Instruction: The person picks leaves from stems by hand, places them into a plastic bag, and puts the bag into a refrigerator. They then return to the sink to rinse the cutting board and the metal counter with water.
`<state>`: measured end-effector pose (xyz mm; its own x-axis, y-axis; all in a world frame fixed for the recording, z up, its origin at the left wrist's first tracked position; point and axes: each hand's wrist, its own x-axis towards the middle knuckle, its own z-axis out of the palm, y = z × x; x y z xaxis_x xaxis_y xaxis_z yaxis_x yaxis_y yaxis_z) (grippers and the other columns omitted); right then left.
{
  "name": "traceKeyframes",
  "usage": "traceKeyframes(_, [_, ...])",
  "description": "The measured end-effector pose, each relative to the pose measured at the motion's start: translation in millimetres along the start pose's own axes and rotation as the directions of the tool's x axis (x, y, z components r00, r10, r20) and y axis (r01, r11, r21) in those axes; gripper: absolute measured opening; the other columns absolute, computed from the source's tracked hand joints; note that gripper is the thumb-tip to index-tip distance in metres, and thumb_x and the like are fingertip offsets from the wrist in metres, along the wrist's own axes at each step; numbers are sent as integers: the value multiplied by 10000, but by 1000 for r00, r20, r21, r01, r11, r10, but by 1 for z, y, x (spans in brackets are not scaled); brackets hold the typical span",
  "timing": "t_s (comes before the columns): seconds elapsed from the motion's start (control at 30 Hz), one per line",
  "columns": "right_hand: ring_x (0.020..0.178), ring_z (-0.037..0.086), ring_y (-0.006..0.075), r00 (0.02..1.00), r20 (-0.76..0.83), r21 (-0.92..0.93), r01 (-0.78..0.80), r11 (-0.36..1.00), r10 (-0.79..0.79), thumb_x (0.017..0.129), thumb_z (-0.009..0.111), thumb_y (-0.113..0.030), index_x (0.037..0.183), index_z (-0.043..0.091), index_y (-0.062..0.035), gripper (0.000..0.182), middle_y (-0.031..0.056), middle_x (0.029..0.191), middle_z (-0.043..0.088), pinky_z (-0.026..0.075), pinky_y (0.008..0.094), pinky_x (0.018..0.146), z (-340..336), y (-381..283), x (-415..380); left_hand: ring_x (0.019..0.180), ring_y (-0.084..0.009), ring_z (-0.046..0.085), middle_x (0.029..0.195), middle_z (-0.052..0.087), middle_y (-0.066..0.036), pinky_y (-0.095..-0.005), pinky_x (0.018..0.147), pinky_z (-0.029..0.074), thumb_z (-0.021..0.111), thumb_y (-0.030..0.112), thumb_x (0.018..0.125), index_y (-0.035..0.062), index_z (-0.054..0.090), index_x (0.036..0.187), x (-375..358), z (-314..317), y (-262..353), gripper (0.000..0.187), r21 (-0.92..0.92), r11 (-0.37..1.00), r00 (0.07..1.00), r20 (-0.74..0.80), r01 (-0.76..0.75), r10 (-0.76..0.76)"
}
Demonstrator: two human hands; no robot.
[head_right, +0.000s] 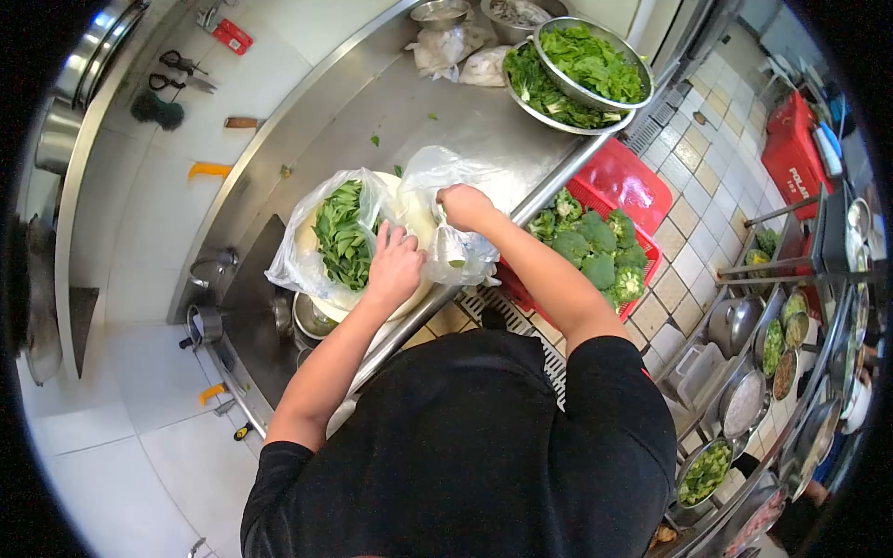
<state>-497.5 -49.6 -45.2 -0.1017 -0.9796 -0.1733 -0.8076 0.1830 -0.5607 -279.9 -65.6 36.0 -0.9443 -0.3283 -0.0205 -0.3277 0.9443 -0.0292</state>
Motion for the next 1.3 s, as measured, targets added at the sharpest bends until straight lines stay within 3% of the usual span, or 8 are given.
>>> traceKeyframes(0.1, [1119,611,300,937,220,-166,-236,957,270,858,548,-202,1065,692,-101,272,176,1128,667,458,426,991,12,-7,11,1142,-317,512,926,641,-109,-553,1149,212,537,133,799,123,762,855,1,3,9,233,-34,999,999,50,17,-15])
traceKeyframes(0.23, [1021,642,347,846,-426,-47,334,941,-322,890,538,-249,1074,686,-105,277,162,1070,687,483,423,960,81,47,27,1170,-321,505,939,647,-98,-561,1152,211,533,125,795,134,757,876,-1,1,9,238,-35,998,998,37,57,-56])
traceKeyframes(0.27, [1054,626,358,994,-64,-130,80,988,-89,876,557,-247,1105,687,-108,297,185,1092,672,471,443,966,74,54,28,1175,-321,503,943,648,-92,-561,1151,212,533,119,794,135,754,874,-3,0,7,236,-47,997,998,9,67,-67])
traceKeyframes(0.47, [941,664,345,894,-195,-17,-414,910,404,762,666,-299,1022,721,-66,354,195,1022,694,510,416,864,-10,21,-6,1179,-320,500,952,649,-61,-552,1149,217,546,93,779,131,729,845,-9,-1,-1,198,-131,987,986,-123,98,-114])
traceKeyframes(0.57, [821,683,336,948,273,-241,-96,966,162,700,732,-297,903,743,-42,325,210,894,701,534,403,788,-85,-11,-12,1153,-312,509,946,650,-54,-511,1114,279,557,103,769,131,727,836,-7,-3,2,184,-121,990,985,-150,72,-90])
traceKeyframes(1.03, [901,669,328,888,-118,-43,443,896,-445,834,688,-259,1045,719,-64,289,184,995,701,518,406,812,-31,-205,52,1114,-267,537,1035,649,-77,-416,942,420,569,96,781,120,721,978,-3,19,21,250,-306,952,898,-409,30,-160])
traceKeyframes(1.17, [851,681,274,881,-186,304,473,827,-435,863,665,-256,1002,723,-41,262,166,939,714,525,363,766,-81,-193,23,1043,-256,532,963,642,-53,-394,882,423,566,108,766,123,719,914,-22,4,10,214,-218,974,990,-108,62,-87])
traceKeyframes(1.3, [743,658,133,912,391,327,-11,945,-124,878,608,-230,940,719,-10,254,64,818,715,514,283,690,-110,-108,-28,982,-242,514,943,625,-22,-376,851,408,578,132,757,142,721,849,-35,12,4,170,-191,980,987,-136,57,-84])
